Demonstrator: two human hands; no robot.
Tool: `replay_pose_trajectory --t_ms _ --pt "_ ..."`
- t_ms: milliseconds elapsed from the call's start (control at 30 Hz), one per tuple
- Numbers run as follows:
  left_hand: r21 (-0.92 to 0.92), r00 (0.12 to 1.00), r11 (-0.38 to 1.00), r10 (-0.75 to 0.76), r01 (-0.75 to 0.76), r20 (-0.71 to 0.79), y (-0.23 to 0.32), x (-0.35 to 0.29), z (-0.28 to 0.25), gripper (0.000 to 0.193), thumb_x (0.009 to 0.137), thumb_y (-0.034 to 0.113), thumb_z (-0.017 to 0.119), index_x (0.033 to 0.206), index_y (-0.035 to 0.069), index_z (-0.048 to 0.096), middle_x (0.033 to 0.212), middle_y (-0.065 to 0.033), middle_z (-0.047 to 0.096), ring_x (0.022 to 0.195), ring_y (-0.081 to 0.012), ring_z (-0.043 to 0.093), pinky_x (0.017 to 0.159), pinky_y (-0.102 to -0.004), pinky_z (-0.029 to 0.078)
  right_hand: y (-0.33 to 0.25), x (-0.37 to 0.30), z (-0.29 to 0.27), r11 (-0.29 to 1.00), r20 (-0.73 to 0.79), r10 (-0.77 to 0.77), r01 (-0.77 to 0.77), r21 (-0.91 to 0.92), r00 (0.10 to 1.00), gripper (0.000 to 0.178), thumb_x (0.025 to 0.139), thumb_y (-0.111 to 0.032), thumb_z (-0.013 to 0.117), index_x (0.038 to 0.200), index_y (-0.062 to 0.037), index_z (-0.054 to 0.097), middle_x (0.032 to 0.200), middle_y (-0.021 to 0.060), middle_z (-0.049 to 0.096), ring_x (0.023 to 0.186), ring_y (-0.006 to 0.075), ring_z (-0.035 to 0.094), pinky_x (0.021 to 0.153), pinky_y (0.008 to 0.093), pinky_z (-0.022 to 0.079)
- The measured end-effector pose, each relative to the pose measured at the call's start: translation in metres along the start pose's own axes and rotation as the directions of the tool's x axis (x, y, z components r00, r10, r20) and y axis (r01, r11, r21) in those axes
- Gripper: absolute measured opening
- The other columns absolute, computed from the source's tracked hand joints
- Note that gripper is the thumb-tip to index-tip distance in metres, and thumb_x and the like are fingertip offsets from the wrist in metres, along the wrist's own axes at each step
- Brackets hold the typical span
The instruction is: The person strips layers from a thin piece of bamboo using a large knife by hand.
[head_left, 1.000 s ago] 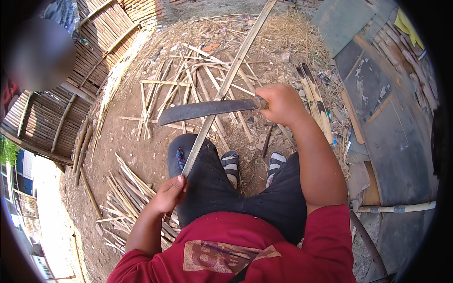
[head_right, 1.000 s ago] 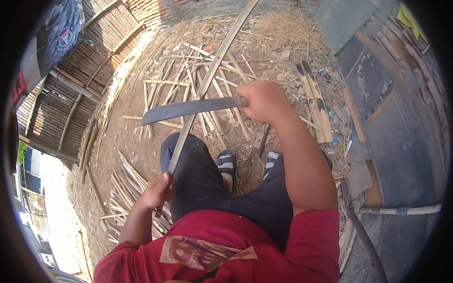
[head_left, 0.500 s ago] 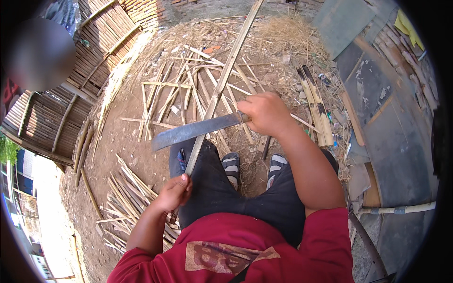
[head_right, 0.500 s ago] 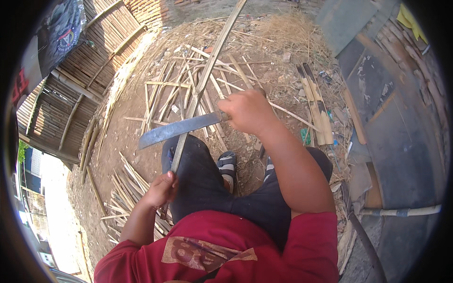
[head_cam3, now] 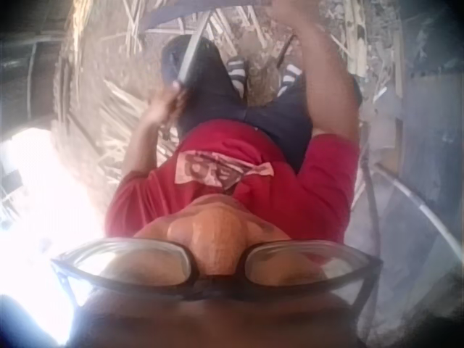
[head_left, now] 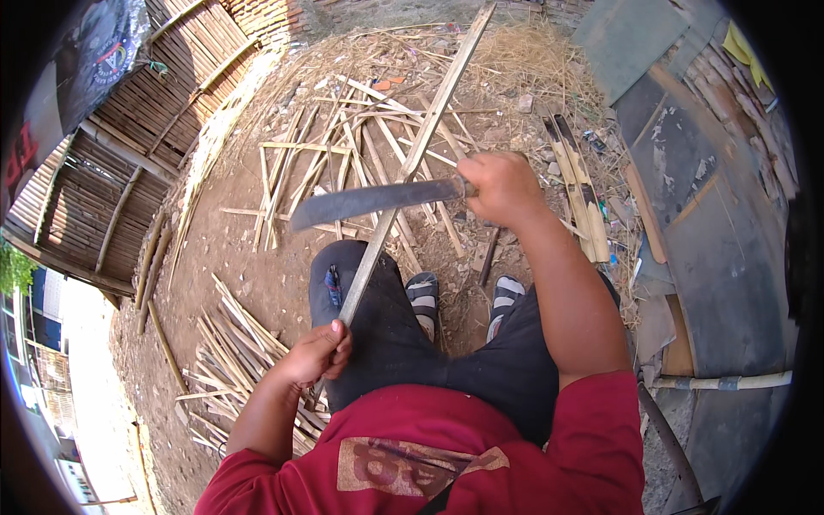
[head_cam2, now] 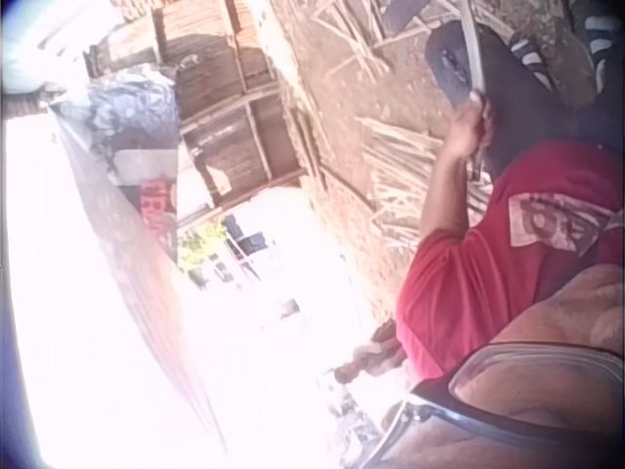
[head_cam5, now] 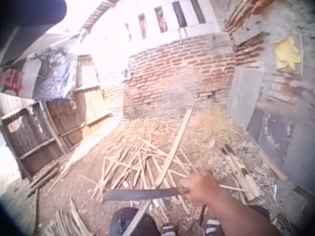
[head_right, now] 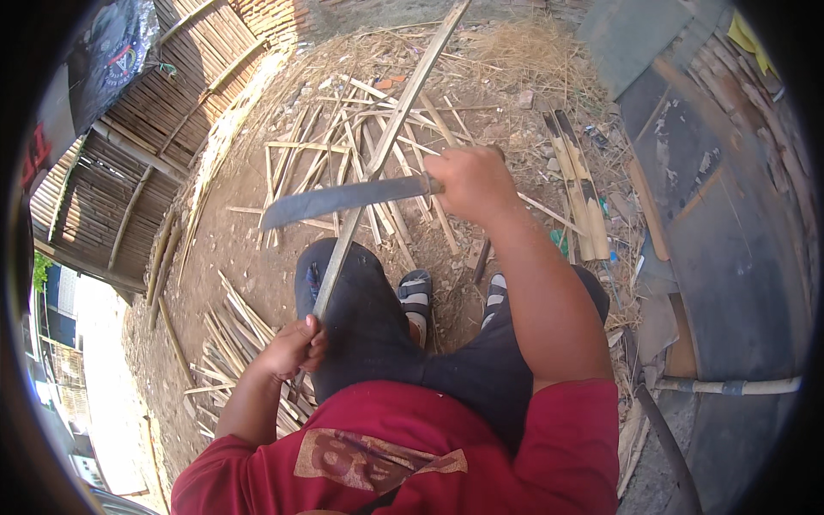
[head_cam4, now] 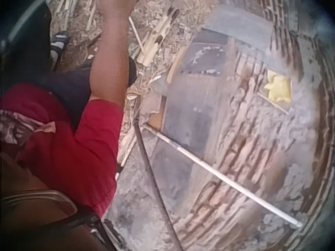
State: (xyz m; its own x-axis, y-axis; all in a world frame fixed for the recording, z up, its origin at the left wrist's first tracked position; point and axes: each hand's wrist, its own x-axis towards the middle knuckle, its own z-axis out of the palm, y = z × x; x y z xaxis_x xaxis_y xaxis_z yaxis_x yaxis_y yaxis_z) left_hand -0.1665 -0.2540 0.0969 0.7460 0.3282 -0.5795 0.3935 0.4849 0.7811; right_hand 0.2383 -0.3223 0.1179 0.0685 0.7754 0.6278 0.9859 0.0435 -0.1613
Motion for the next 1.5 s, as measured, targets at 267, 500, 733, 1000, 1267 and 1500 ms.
replay_pose_trajectory --t_ms 267,500,733,1000,1267,1500 --pt "-0.01 0.999 1.0 0.006 -0.007 -0.04 0.0 -0.005 0.0 0.051 0.106 0.059 0.045 0.085 0.012 0.047 0.068 0.0004 0.038 0.05 -0.012 0.03 0.046 -0.0279 0.024 -0.016 0.002 0.001 0.996 0.06 -0.092 0.093 -0.009 0.994 0.03 0.066 -0.014 0.079 0.093 -0.0117 0.066 0.083 0.01 0.066 0.082 0.0339 0.068 0.074 0.0463 0.054" --pt "-0.171 0.991 0.985 0.001 0.022 0.134 -0.009 -0.012 -0.02 0.049 0.108 0.056 0.042 0.085 0.012 0.047 0.067 0.0021 0.035 0.05 -0.0105 0.027 0.046 -0.0274 0.021 0.014 -0.006 -0.01 0.974 -0.032 0.213 -0.21 0.081 0.976 0.027 0.072 -0.017 0.08 0.094 -0.0112 0.065 0.082 0.0098 0.067 0.086 0.0349 0.069 0.075 0.048 0.055" --pt "-0.084 0.986 0.996 -0.02 0.035 0.167 -0.008 -0.019 -0.021 0.051 0.108 0.056 0.043 0.083 0.012 0.047 0.066 0.0023 0.036 0.049 -0.0104 0.027 0.044 -0.0279 0.021 0.024 -0.004 -0.015 0.973 -0.028 0.206 -0.202 0.116 0.978 0.026 0.072 -0.017 0.08 0.093 -0.0099 0.066 0.085 0.0115 0.068 0.086 0.0371 0.068 0.075 0.0483 0.055" --pt "0.139 0.999 0.989 0.035 -0.039 0.031 -0.015 -0.019 -0.021 0.051 0.11 0.054 0.04 0.083 0.011 0.047 0.065 0.002 0.04 0.051 -0.0108 0.034 0.047 -0.0271 0.028 0.001 0.002 -0.026 0.987 0.146 0.124 -0.137 0.085 0.982 0.027 0.075 -0.019 0.078 0.098 -0.0091 0.07 0.087 0.0156 0.069 0.085 0.0391 0.068 0.075 0.0499 0.054" --pt "0.671 0.891 0.731 0.382 -0.128 -0.246 -0.036 -0.012 -0.02 0.051 0.111 0.044 0.043 0.081 0.005 0.051 0.065 -0.0065 0.052 0.059 -0.0184 0.047 0.057 -0.0367 0.041 0.008 -0.003 -0.027 0.976 0.219 0.139 -0.17 0.134 0.966 0.028 0.078 -0.025 0.079 0.096 -0.0066 0.068 0.088 0.018 0.071 0.088 0.0414 0.068 0.075 0.0489 0.054" --pt "0.93 0.74 0.363 0.609 0.061 -0.286 -0.038 -0.014 -0.018 0.041 0.108 0.033 0.047 0.088 -0.001 0.055 0.071 -0.0288 0.059 0.071 -0.0524 0.059 0.063 -0.0562 0.045 0.033 -0.01 -0.037 0.914 0.223 0.378 -0.4 0.063 0.899 0.032 0.082 -0.034 0.082 0.102 -0.01 0.075 0.087 0.0205 0.071 0.085 0.0419 0.068 0.075 0.0484 0.053"
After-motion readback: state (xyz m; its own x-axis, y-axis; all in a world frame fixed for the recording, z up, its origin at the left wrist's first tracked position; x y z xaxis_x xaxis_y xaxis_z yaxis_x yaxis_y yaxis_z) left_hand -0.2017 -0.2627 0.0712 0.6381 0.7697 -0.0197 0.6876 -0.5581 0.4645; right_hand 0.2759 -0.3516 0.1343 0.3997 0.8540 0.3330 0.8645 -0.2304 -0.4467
